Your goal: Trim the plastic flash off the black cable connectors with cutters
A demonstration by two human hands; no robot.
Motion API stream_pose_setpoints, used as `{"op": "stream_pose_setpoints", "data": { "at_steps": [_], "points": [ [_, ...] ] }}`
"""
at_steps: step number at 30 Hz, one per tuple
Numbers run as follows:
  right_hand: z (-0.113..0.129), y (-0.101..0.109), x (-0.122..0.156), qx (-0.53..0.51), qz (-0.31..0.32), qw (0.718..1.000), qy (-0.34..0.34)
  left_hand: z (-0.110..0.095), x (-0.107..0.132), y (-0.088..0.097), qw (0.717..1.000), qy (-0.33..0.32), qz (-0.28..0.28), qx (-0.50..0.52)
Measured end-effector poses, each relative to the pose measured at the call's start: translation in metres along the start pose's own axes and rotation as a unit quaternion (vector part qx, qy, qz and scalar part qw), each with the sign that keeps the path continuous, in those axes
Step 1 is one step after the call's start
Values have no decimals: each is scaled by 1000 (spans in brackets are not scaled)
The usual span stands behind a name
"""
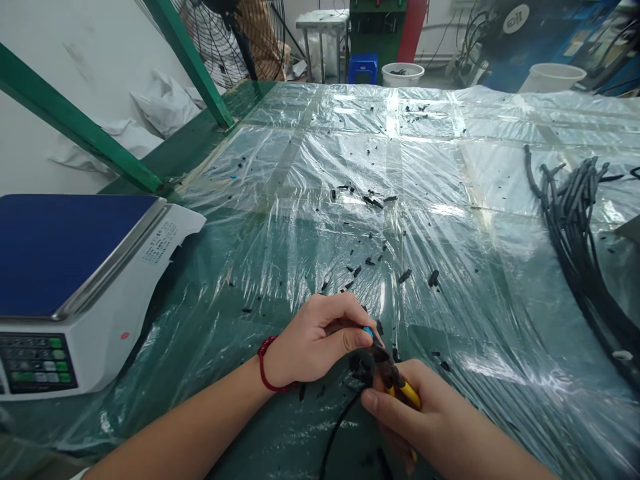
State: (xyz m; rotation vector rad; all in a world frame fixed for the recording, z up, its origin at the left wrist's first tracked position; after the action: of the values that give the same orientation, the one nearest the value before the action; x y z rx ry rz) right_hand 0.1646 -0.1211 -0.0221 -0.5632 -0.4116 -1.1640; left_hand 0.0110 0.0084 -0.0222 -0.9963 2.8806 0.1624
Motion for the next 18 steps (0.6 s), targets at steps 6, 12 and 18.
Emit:
{"op": "stream_pose_setpoints", "data": {
  "at_steps": [6,12,18],
  "points": [
    [3,6,4,50,2,999,6,-11,-3,8,982,-89,67,-152],
    [12,12,12,87,24,995,-45,-22,-10,16,893,-235,158,-349],
    [22,8,16,180,7,982,-53,-20,-9,11,880,-273,151,-357]
  ]
}}
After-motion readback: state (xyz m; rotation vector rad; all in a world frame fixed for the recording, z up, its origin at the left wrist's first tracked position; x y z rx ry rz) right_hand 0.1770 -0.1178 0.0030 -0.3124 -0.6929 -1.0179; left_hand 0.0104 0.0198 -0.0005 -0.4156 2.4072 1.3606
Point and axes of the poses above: each hand's wrist, its own x-axis away from the middle knuckle, its own y-axis out of the back of the hand, z = x × y, the point moved 1 cm from there along -x, towards the middle knuckle
